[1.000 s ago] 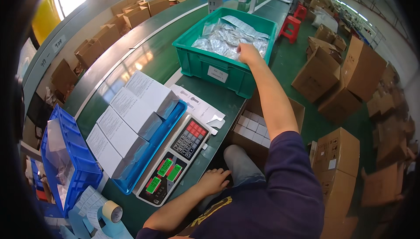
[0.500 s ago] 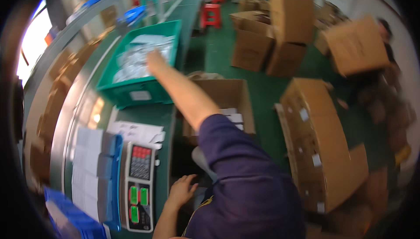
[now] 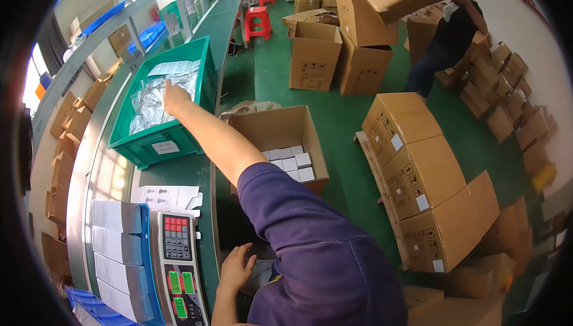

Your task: Packaging small items into individual white boxes and then organizing them into larger shipping cartons.

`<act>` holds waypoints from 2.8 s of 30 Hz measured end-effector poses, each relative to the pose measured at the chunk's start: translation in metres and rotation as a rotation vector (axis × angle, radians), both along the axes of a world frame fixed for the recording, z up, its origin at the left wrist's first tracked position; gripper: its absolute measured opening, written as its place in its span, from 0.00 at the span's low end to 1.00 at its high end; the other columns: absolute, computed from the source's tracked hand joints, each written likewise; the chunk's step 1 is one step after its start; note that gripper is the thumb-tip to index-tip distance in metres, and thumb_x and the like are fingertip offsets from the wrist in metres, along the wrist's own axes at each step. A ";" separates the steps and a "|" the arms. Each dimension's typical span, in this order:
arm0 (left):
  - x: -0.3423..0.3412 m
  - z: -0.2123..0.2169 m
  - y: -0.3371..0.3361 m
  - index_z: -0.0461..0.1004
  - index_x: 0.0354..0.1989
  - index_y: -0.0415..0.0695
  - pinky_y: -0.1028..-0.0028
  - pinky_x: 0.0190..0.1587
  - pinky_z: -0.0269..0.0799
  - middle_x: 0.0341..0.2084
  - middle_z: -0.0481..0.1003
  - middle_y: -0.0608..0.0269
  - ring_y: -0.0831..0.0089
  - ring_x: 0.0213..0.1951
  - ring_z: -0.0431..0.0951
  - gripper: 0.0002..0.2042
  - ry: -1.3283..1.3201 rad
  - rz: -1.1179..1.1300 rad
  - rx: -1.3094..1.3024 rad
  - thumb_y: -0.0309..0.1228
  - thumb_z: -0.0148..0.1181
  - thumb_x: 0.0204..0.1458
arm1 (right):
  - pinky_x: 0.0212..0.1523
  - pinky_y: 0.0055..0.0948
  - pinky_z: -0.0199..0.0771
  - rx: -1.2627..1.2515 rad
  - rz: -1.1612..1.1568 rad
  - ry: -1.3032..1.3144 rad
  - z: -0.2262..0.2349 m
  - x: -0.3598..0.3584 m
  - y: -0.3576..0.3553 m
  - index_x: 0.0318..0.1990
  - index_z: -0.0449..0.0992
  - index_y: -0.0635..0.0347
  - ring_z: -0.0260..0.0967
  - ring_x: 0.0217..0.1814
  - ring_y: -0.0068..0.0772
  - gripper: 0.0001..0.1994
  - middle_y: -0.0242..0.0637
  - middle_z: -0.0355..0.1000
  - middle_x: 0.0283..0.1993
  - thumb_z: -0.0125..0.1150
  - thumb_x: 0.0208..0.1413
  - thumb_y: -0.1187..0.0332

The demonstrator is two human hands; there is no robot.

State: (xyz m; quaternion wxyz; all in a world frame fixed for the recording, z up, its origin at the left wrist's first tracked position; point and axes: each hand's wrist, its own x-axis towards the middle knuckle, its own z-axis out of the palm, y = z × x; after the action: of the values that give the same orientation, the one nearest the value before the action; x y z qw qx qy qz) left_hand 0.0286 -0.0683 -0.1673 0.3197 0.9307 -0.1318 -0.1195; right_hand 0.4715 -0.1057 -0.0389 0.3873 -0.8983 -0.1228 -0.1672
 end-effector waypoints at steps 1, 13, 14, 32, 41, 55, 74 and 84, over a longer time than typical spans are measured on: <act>-0.001 -0.001 0.001 0.71 0.53 0.47 0.59 0.50 0.71 0.43 0.74 0.53 0.51 0.46 0.75 0.18 0.007 0.005 -0.010 0.36 0.58 0.54 | 0.45 0.46 0.74 0.032 -0.071 0.019 0.001 -0.003 0.008 0.51 0.69 0.49 0.74 0.47 0.55 0.18 0.52 0.75 0.42 0.59 0.50 0.67; -0.002 0.002 0.006 0.70 0.54 0.46 0.60 0.48 0.72 0.43 0.75 0.53 0.53 0.46 0.76 0.19 0.009 0.022 0.014 0.36 0.58 0.55 | 0.47 0.42 0.74 -0.018 0.155 -0.057 -0.004 0.001 0.006 0.53 0.72 0.48 0.74 0.47 0.50 0.27 0.46 0.77 0.43 0.70 0.42 0.61; -0.003 0.002 0.006 0.70 0.55 0.46 0.59 0.48 0.72 0.43 0.75 0.53 0.53 0.46 0.76 0.19 0.015 0.022 0.016 0.36 0.58 0.55 | 0.47 0.42 0.74 -0.017 0.159 -0.056 -0.004 0.001 0.006 0.53 0.72 0.48 0.74 0.47 0.50 0.27 0.46 0.77 0.43 0.70 0.42 0.61; -0.004 0.002 0.006 0.69 0.57 0.45 0.59 0.53 0.69 0.46 0.74 0.50 0.51 0.49 0.74 0.21 0.113 0.008 0.060 0.37 0.57 0.56 | 0.47 0.44 0.74 0.016 0.288 -0.139 -0.011 0.007 0.013 0.46 0.76 0.59 0.75 0.46 0.54 0.22 0.51 0.77 0.42 0.68 0.47 0.55; 0.002 0.011 0.010 0.71 0.53 0.45 0.61 0.48 0.71 0.40 0.74 0.53 0.54 0.44 0.75 0.18 -0.304 0.084 -0.139 0.30 0.59 0.53 | 0.38 0.40 0.73 0.064 0.261 -0.085 0.002 0.003 -0.001 0.42 0.71 0.60 0.77 0.38 0.45 0.24 0.48 0.77 0.34 0.70 0.46 0.52; 0.006 0.015 0.000 0.76 0.43 0.42 0.63 0.45 0.72 0.33 0.72 0.55 0.56 0.39 0.74 0.12 -0.304 0.287 -0.248 0.19 0.60 0.49 | 0.49 0.43 0.73 0.037 0.247 -0.025 -0.006 0.003 0.014 0.43 0.75 0.60 0.73 0.47 0.54 0.24 0.51 0.76 0.42 0.69 0.44 0.53; 0.008 0.022 0.004 0.76 0.42 0.41 0.58 0.53 0.68 0.33 0.74 0.54 0.54 0.40 0.74 0.12 -0.576 0.241 -0.073 0.23 0.62 0.47 | 0.47 0.45 0.76 -0.434 0.324 0.029 -0.031 0.025 0.039 0.37 0.82 0.59 0.76 0.46 0.52 0.22 0.49 0.78 0.42 0.63 0.40 0.51; 0.010 0.007 0.008 0.75 0.45 0.41 0.61 0.52 0.67 0.33 0.74 0.54 0.56 0.41 0.73 0.14 -0.557 0.113 -0.034 0.21 0.59 0.48 | 0.46 0.42 0.72 0.638 0.097 -0.718 0.027 -0.108 -0.030 0.42 0.73 0.61 0.70 0.44 0.52 0.12 0.48 0.71 0.41 0.55 0.48 0.78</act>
State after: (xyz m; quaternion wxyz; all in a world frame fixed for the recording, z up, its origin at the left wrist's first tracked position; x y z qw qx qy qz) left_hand 0.0386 -0.0602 -0.1602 0.2930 0.9280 -0.1643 0.1611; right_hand 0.3638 -0.1354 -0.0115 0.5840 -0.6133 -0.2330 -0.4780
